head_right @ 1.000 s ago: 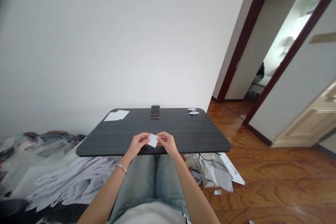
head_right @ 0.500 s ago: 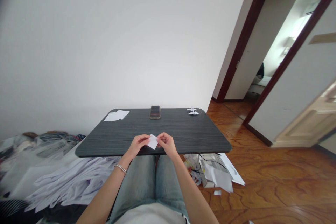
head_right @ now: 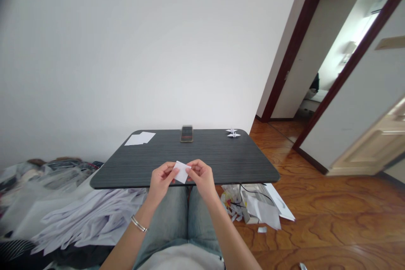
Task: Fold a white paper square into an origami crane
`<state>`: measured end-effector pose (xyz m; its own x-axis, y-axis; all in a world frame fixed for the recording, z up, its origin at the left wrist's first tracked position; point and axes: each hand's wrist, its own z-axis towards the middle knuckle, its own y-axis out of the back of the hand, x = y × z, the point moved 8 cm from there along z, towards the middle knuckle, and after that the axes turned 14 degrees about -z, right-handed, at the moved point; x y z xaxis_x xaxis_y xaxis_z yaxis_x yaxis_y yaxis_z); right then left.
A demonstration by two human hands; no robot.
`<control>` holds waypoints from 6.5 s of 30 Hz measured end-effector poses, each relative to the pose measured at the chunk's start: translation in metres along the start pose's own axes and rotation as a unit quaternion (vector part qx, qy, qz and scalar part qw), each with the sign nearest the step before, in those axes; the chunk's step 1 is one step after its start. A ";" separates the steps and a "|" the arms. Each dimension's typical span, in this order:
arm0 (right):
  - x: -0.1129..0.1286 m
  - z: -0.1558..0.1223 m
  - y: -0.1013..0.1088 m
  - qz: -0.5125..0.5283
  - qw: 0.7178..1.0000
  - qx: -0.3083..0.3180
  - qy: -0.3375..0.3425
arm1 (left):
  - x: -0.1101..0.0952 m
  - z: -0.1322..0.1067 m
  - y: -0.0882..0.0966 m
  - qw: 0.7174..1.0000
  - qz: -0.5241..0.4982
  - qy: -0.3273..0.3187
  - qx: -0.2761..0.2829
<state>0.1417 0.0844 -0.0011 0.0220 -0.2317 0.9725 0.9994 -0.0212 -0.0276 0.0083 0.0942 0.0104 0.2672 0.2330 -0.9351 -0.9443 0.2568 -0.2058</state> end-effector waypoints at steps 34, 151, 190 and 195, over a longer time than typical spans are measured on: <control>0.069 -0.035 0.007 0.001 0.996 -0.051 0.070 | -0.056 -0.026 -0.019 0.998 -0.018 -0.050 0.019; 0.053 -0.031 0.002 0.005 0.997 -0.061 0.042 | -0.036 -0.027 -0.034 0.997 -0.072 0.028 -0.002; 0.038 -0.022 0.004 -0.032 0.998 -0.044 0.026 | -0.040 -0.025 -0.017 0.998 -0.002 -0.025 -0.056; 0.040 -0.022 0.007 -0.068 0.995 -0.058 0.038 | -0.039 -0.023 -0.020 0.999 0.016 -0.020 -0.028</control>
<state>0.1485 0.0531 0.0329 -0.1196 -0.2921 0.9489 0.9830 -0.1687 0.0720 0.0123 0.0584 0.0446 0.2435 0.2779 -0.9292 -0.9612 0.1970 -0.1929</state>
